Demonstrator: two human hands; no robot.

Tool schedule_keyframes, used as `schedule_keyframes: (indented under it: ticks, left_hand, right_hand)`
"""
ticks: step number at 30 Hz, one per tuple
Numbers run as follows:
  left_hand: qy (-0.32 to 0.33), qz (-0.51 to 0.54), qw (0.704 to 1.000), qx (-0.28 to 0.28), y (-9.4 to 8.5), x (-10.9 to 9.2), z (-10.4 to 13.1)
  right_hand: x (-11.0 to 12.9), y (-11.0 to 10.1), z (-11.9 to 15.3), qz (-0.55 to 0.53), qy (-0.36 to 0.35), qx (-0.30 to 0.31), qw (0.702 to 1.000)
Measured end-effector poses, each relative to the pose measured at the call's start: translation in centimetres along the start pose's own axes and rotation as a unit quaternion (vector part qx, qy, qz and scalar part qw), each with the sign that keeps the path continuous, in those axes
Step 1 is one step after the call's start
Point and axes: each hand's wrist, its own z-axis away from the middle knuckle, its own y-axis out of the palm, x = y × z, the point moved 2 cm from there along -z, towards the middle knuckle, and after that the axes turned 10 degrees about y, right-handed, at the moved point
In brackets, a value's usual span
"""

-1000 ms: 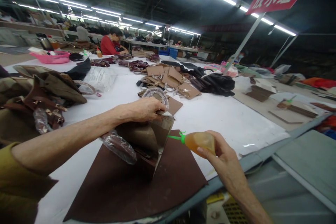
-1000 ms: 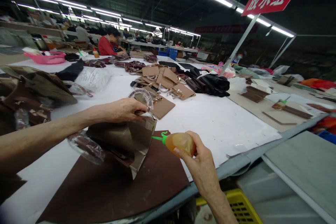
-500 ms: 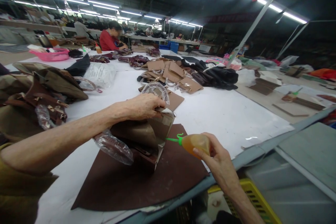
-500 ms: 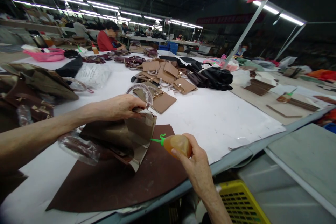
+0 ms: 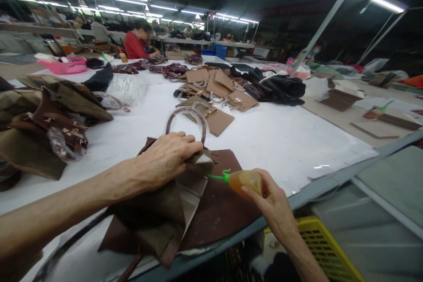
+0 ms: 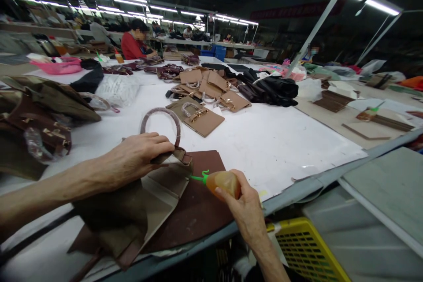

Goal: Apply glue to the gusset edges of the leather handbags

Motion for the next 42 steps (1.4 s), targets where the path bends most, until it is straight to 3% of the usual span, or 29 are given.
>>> schedule_keyframes:
  ticks: [10, 19, 33, 42]
  left_hand:
    - [-0.018, -0.008, 1.000, 0.003, 1.5, -0.7, 1.0]
    - [-0.008, -0.001, 1.000, -0.003, 1.5, -0.6, 0.8]
    - [-0.001, 0.001, 1.000, -0.009, 1.8, -0.2, 0.2]
    - [-0.004, 0.006, 1.000, -0.003, 1.8, -0.6, 0.9]
  right_hand:
    - [-1.9, 0.5, -0.1, -0.079, 0.047, 0.019, 0.996]
    - [-1.0, 1.0, 0.8, -0.101, 0.053, 0.045, 0.993]
    - [-1.8, 1.6, 0.5, -0.077, 0.033, -0.036, 0.996]
    - [-1.3, 0.8, 1.3, -0.088, 0.042, 0.017, 0.995]
